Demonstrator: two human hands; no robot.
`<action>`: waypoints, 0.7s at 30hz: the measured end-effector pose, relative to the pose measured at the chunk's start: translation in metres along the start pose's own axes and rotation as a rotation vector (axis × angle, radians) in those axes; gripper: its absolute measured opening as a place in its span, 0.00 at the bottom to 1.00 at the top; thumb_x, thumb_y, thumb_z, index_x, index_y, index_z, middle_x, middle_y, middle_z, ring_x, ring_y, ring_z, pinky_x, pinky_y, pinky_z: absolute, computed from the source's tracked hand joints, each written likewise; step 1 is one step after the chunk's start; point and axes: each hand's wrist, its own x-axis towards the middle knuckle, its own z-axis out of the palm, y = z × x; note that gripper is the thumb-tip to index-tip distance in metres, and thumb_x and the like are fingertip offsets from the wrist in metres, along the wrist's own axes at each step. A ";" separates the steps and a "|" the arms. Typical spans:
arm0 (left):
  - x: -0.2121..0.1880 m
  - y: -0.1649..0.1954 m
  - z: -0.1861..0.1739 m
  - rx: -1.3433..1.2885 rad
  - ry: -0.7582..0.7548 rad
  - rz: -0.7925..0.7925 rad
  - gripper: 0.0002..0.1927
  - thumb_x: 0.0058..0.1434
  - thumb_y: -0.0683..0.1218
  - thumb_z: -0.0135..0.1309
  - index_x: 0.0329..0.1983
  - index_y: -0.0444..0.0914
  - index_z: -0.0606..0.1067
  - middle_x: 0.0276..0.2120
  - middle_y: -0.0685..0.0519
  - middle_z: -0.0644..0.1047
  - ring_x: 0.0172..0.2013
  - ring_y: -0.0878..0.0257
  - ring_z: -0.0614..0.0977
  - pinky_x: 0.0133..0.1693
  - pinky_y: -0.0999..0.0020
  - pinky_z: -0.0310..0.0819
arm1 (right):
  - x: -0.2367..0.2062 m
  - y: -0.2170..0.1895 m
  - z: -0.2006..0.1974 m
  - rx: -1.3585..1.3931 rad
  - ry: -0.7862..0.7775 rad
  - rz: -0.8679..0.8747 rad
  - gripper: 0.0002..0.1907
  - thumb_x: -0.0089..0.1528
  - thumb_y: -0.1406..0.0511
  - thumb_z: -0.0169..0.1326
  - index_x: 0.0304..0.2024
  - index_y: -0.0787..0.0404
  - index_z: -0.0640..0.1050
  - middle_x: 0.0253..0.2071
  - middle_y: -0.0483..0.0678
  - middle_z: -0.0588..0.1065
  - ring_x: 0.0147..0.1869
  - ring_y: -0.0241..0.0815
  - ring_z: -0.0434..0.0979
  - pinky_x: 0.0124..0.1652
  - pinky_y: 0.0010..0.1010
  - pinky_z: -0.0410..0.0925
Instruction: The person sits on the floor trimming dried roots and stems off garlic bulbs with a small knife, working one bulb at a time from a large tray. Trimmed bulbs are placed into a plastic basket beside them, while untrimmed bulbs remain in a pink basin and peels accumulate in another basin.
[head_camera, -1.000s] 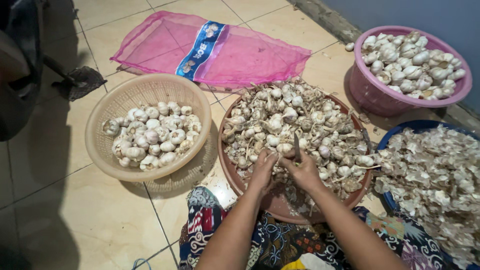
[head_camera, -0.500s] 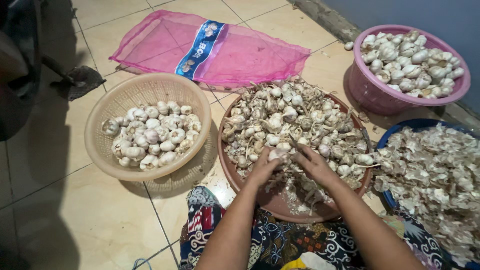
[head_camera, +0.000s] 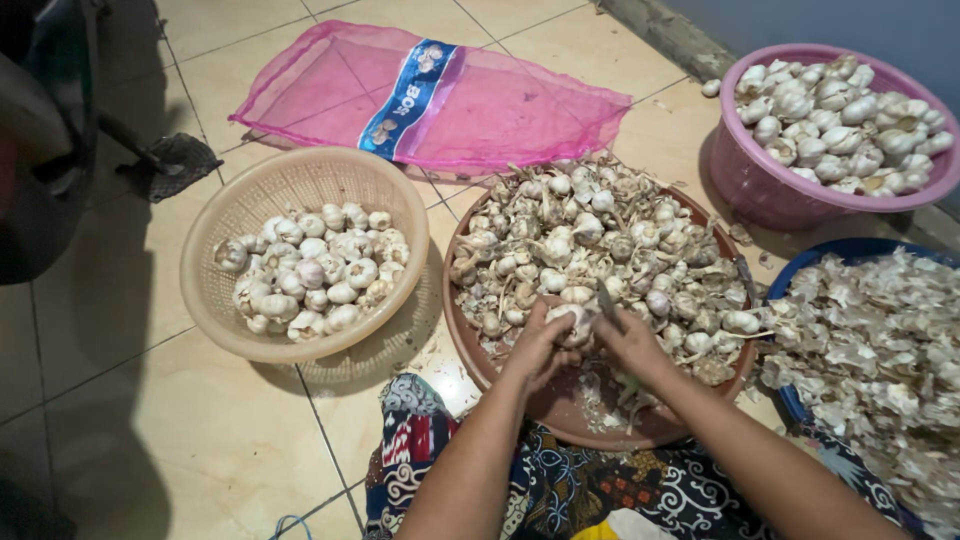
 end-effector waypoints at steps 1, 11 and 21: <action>0.003 -0.004 0.000 0.046 0.000 0.023 0.18 0.56 0.49 0.59 0.45 0.48 0.64 0.44 0.50 0.82 0.41 0.61 0.82 0.35 0.68 0.74 | -0.003 0.002 0.005 -0.052 0.009 -0.257 0.19 0.67 0.54 0.55 0.51 0.62 0.77 0.35 0.43 0.76 0.34 0.33 0.72 0.34 0.28 0.66; 0.002 -0.014 -0.003 0.718 0.010 0.440 0.27 0.55 0.44 0.67 0.53 0.38 0.66 0.46 0.48 0.76 0.46 0.61 0.80 0.45 0.66 0.79 | -0.006 -0.014 0.001 -0.114 -0.071 -0.379 0.24 0.59 0.55 0.61 0.52 0.62 0.76 0.44 0.47 0.79 0.46 0.38 0.80 0.46 0.34 0.73; -0.015 0.000 0.009 0.928 0.116 0.239 0.44 0.42 0.49 0.75 0.58 0.40 0.63 0.47 0.45 0.77 0.42 0.55 0.82 0.42 0.62 0.80 | 0.003 -0.004 0.005 -0.104 0.037 -0.161 0.15 0.66 0.58 0.56 0.41 0.65 0.82 0.29 0.42 0.75 0.34 0.32 0.73 0.33 0.28 0.67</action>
